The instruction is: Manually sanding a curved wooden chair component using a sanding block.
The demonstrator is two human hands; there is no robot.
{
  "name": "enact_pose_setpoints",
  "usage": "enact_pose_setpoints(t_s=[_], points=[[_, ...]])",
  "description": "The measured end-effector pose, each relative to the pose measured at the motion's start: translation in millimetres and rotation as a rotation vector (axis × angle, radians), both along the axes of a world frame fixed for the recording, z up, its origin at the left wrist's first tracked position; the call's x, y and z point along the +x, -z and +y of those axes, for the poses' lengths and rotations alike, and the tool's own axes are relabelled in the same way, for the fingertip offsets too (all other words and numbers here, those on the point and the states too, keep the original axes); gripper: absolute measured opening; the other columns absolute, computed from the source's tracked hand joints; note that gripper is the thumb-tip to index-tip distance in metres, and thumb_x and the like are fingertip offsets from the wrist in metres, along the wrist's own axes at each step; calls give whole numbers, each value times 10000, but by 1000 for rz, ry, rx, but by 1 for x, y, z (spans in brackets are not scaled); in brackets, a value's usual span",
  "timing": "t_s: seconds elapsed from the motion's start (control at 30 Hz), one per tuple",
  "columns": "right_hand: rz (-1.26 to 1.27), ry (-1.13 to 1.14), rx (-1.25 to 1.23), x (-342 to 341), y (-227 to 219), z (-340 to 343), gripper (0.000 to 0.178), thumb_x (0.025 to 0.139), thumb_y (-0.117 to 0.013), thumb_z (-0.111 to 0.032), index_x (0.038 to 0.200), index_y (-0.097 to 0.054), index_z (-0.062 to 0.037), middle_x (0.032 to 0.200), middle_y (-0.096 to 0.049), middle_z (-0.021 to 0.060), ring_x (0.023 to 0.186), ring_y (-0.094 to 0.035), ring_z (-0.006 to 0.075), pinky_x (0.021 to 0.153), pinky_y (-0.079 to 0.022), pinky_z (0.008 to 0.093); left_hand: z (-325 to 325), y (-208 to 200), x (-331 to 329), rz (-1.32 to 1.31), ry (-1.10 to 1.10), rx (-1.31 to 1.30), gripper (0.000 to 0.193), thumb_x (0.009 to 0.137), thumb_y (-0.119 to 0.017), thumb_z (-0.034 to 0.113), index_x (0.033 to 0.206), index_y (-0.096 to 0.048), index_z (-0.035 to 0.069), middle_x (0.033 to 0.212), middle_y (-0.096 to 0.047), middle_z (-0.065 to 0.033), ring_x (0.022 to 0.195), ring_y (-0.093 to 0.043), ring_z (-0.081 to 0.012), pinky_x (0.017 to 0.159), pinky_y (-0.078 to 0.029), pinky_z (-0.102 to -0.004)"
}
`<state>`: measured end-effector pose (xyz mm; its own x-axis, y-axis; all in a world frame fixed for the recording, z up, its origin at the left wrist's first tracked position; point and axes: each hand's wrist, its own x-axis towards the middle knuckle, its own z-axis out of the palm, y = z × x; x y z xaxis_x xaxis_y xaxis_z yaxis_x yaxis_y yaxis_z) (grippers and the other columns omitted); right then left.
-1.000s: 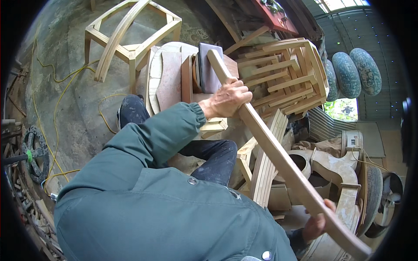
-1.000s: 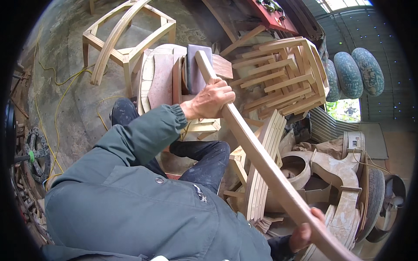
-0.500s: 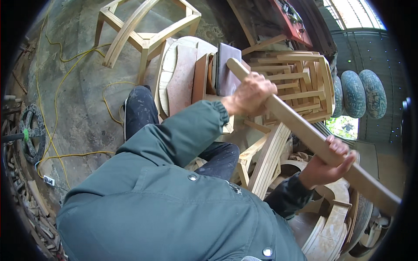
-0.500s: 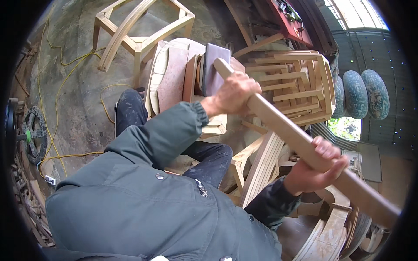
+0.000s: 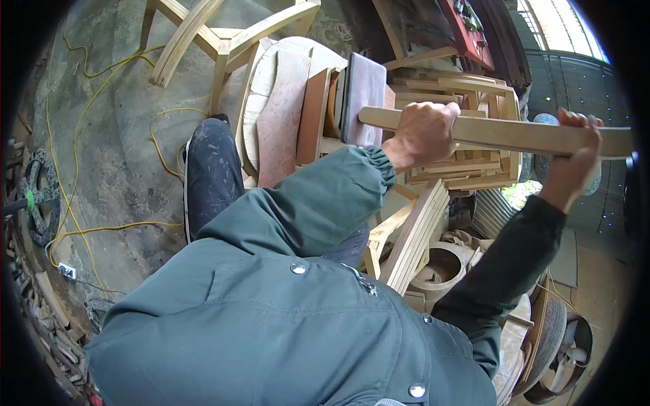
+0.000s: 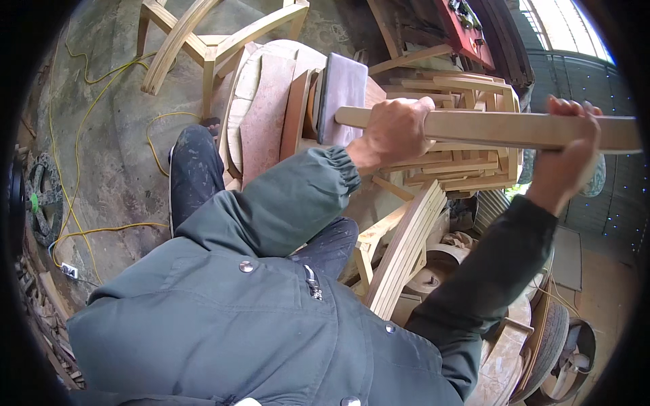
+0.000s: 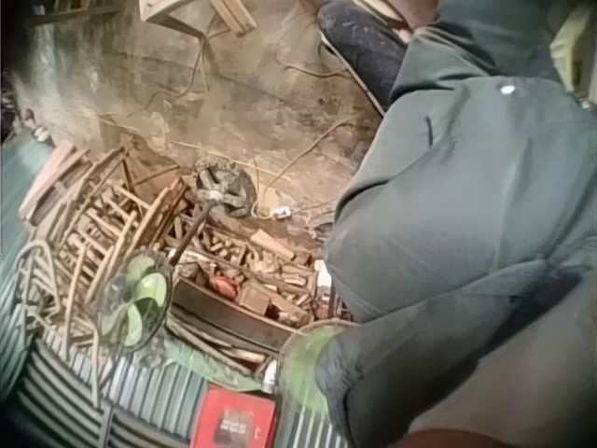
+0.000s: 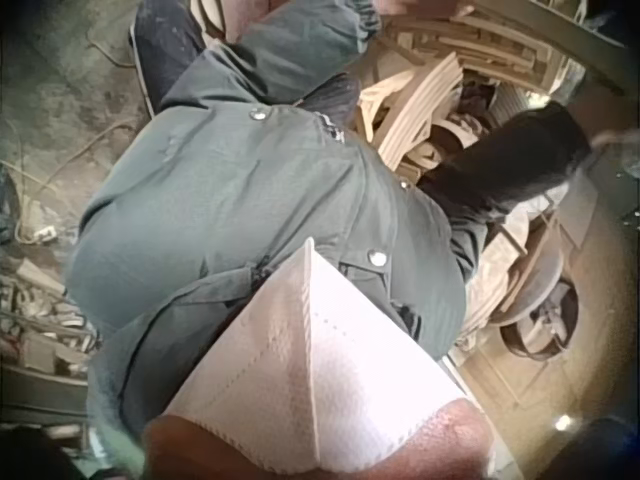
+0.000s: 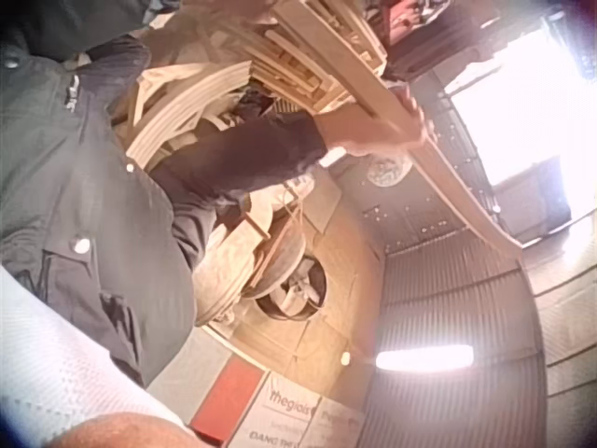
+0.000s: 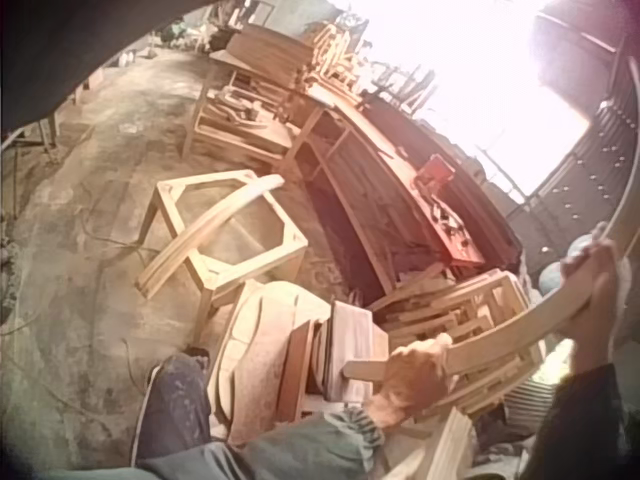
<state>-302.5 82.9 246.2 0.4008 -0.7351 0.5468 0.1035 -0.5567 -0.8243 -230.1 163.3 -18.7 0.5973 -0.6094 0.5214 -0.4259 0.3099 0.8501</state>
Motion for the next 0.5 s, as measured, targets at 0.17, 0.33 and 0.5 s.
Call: enact_pose_setpoints(t_s=[0.17,0.33,0.5], points=[[147,3,-28,36,136,41,269,1018,-632,-128,1222,-538,20,779,-611,73,753,-647,194,770,-562,398,3,-7,6,162,24,94,332,811,-773,254,1034,-643,46,873,-741,-232,867,-741,-423,795,-582,-529],[-10,14,79,67,157,33,431,942,-711,1,1315,-497,20,765,-604,97,592,-614,187,546,-557,345,7,-18,19,245,31,189,268,855,-694,229,1026,-627,34,909,-747,-223,915,-744,-418,835,-585,-505],[34,-4,108,85,163,26,451,935,-720,-3,1326,-498,22,772,-604,98,593,-613,185,552,-561,338,4,-15,29,287,36,299,270,867,-686,237,1038,-619,39,922,-751,-225,933,-747,-411,842,-585,-503]])
